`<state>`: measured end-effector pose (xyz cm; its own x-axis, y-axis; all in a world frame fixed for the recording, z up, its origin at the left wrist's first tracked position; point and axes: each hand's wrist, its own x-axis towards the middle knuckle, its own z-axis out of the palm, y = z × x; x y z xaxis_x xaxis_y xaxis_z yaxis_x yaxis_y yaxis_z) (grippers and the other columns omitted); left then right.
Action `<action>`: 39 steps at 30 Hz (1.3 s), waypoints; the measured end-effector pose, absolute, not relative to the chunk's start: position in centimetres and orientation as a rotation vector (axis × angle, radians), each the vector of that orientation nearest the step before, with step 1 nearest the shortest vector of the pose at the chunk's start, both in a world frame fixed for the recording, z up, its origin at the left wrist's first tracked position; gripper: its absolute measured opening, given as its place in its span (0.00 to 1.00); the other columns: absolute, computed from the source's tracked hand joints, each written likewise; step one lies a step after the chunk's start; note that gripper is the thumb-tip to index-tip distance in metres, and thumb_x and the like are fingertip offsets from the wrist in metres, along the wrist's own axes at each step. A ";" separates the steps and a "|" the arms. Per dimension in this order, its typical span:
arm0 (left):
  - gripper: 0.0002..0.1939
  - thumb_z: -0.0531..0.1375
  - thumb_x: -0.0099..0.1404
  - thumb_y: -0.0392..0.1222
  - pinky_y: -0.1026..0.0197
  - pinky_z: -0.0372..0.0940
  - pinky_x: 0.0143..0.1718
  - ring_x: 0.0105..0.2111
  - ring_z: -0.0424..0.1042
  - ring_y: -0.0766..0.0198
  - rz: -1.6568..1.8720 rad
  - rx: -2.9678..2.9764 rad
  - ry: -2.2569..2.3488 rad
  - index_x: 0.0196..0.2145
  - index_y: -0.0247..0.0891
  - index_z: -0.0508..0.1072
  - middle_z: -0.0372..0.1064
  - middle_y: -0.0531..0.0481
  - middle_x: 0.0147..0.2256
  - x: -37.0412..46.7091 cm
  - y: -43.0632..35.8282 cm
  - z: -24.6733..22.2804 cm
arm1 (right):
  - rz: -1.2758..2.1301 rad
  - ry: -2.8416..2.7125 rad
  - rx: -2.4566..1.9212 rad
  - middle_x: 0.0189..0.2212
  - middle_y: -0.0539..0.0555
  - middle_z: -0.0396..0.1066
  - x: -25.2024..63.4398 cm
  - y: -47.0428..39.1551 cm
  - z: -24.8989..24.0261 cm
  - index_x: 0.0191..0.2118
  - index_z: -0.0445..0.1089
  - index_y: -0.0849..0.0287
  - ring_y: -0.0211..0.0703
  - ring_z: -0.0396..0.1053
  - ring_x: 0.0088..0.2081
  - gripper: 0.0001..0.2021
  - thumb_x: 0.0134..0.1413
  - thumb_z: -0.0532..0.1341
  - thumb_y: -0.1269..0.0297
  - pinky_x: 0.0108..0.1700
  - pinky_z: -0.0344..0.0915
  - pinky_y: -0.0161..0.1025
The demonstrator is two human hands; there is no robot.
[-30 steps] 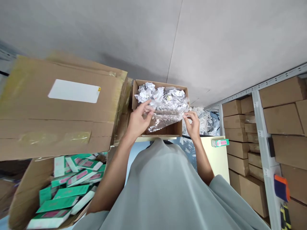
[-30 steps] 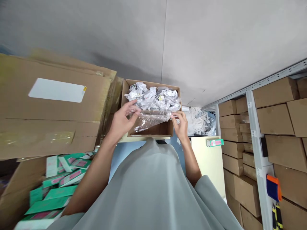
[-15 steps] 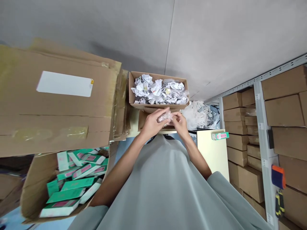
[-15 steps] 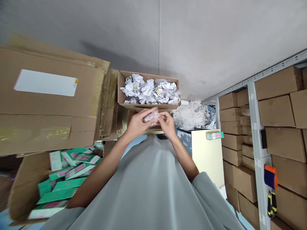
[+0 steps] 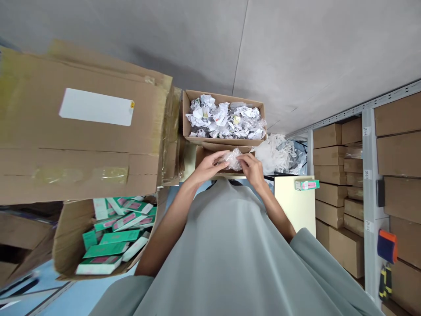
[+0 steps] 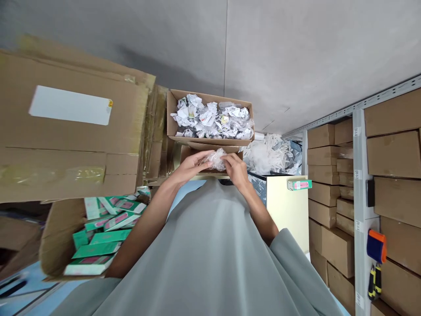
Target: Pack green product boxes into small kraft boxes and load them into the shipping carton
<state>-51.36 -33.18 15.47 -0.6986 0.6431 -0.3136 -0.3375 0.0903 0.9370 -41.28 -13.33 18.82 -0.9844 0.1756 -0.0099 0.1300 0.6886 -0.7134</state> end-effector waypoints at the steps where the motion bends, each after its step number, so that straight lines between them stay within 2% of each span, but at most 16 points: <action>1: 0.39 0.74 0.63 0.65 0.50 0.79 0.54 0.54 0.82 0.48 1.671 0.343 1.695 0.64 0.41 0.80 0.81 0.38 0.60 -51.4 -33.4 14.9 | 1.167 -2.895 -0.273 0.53 0.59 0.82 -41.5 -13.2 18.5 0.58 0.80 0.54 0.50 0.82 0.54 0.14 0.78 0.58 0.67 0.59 0.76 0.44; 3: 0.30 0.70 0.67 0.58 0.48 0.79 0.54 0.51 0.83 0.49 1.549 0.406 1.873 0.61 0.42 0.82 0.81 0.40 0.59 -51.5 -33.6 13.8 | 1.109 -3.059 -0.271 0.56 0.59 0.82 -42.1 -13.1 17.8 0.63 0.76 0.54 0.51 0.82 0.54 0.16 0.79 0.58 0.67 0.57 0.76 0.43; 5: 0.20 0.65 0.71 0.49 0.47 0.78 0.56 0.50 0.84 0.47 1.347 0.485 2.089 0.56 0.43 0.86 0.83 0.40 0.56 -51.7 -33.5 12.9 | 0.997 -3.253 -0.243 0.58 0.60 0.82 -43.0 -13.4 17.3 0.64 0.74 0.54 0.52 0.82 0.54 0.15 0.80 0.58 0.67 0.56 0.75 0.42; 6: 0.18 0.63 0.72 0.44 0.46 0.77 0.58 0.51 0.84 0.45 1.231 0.528 2.186 0.55 0.43 0.87 0.84 0.41 0.55 -51.8 -33.5 12.6 | 0.923 -3.345 -0.225 0.58 0.60 0.81 -43.4 -13.6 17.1 0.63 0.74 0.54 0.53 0.82 0.53 0.14 0.80 0.57 0.67 0.55 0.75 0.42; 10: 0.25 0.58 0.73 0.34 0.44 0.74 0.61 0.58 0.82 0.39 0.842 0.641 2.370 0.60 0.46 0.86 0.84 0.40 0.57 -52.1 -33.4 12.1 | 0.726 -3.559 -0.216 0.59 0.61 0.80 -45.2 -14.4 16.6 0.64 0.73 0.54 0.55 0.82 0.54 0.15 0.80 0.57 0.68 0.55 0.75 0.43; 15: 0.33 0.57 0.68 0.27 0.46 0.72 0.65 0.60 0.82 0.42 0.617 0.639 2.419 0.65 0.46 0.84 0.83 0.40 0.60 -52.8 -33.7 11.3 | 0.710 -3.633 -0.254 0.62 0.64 0.78 -46.3 -14.6 16.2 0.69 0.70 0.57 0.56 0.80 0.58 0.21 0.76 0.58 0.73 0.61 0.73 0.45; 20: 0.27 0.58 0.67 0.30 0.45 0.75 0.61 0.52 0.84 0.41 0.566 0.712 2.447 0.57 0.43 0.88 0.85 0.35 0.54 -53.2 -34.2 10.1 | 0.767 -3.605 -0.219 0.65 0.64 0.77 -46.4 -14.3 15.6 0.70 0.73 0.53 0.56 0.80 0.59 0.26 0.73 0.58 0.76 0.63 0.75 0.46; 23: 0.25 0.56 0.69 0.32 0.43 0.74 0.61 0.54 0.82 0.40 0.575 0.793 2.472 0.55 0.40 0.88 0.84 0.32 0.54 -53.2 -34.2 9.7 | 0.743 -3.603 -0.186 0.68 0.63 0.75 -46.3 -14.1 15.3 0.72 0.73 0.51 0.57 0.79 0.62 0.28 0.73 0.58 0.76 0.65 0.75 0.48; 28: 0.24 0.56 0.71 0.34 0.43 0.73 0.62 0.55 0.80 0.41 0.663 0.790 2.490 0.57 0.40 0.85 0.83 0.34 0.54 -53.1 -34.3 10.9 | 0.793 -3.552 -0.150 0.70 0.62 0.74 -45.7 -13.7 15.3 0.72 0.74 0.54 0.55 0.76 0.66 0.26 0.75 0.58 0.75 0.71 0.71 0.48; 31: 0.23 0.55 0.74 0.36 0.41 0.71 0.64 0.58 0.78 0.39 0.796 0.726 2.512 0.59 0.41 0.83 0.81 0.35 0.57 -53.0 -35.3 13.0 | 0.904 -3.428 -0.211 0.65 0.60 0.78 -44.5 -12.9 15.7 0.70 0.76 0.54 0.52 0.77 0.64 0.22 0.77 0.59 0.72 0.68 0.73 0.45; 35: 0.23 0.56 0.78 0.42 0.39 0.66 0.70 0.66 0.72 0.38 0.935 0.593 2.686 0.66 0.41 0.78 0.76 0.34 0.63 -52.4 -37.8 15.5 | 0.829 -3.145 -0.532 0.55 0.62 0.80 -41.4 -11.1 16.8 0.59 0.80 0.57 0.55 0.77 0.59 0.12 0.77 0.63 0.64 0.61 0.75 0.47; 39: 0.30 0.60 0.76 0.49 0.36 0.69 0.67 0.65 0.73 0.34 0.866 0.386 2.749 0.72 0.39 0.71 0.72 0.30 0.64 -50.9 -40.0 15.7 | 0.717 -2.933 -0.911 0.49 0.62 0.80 -37.7 -10.1 17.3 0.53 0.79 0.59 0.57 0.78 0.52 0.13 0.74 0.68 0.56 0.54 0.75 0.47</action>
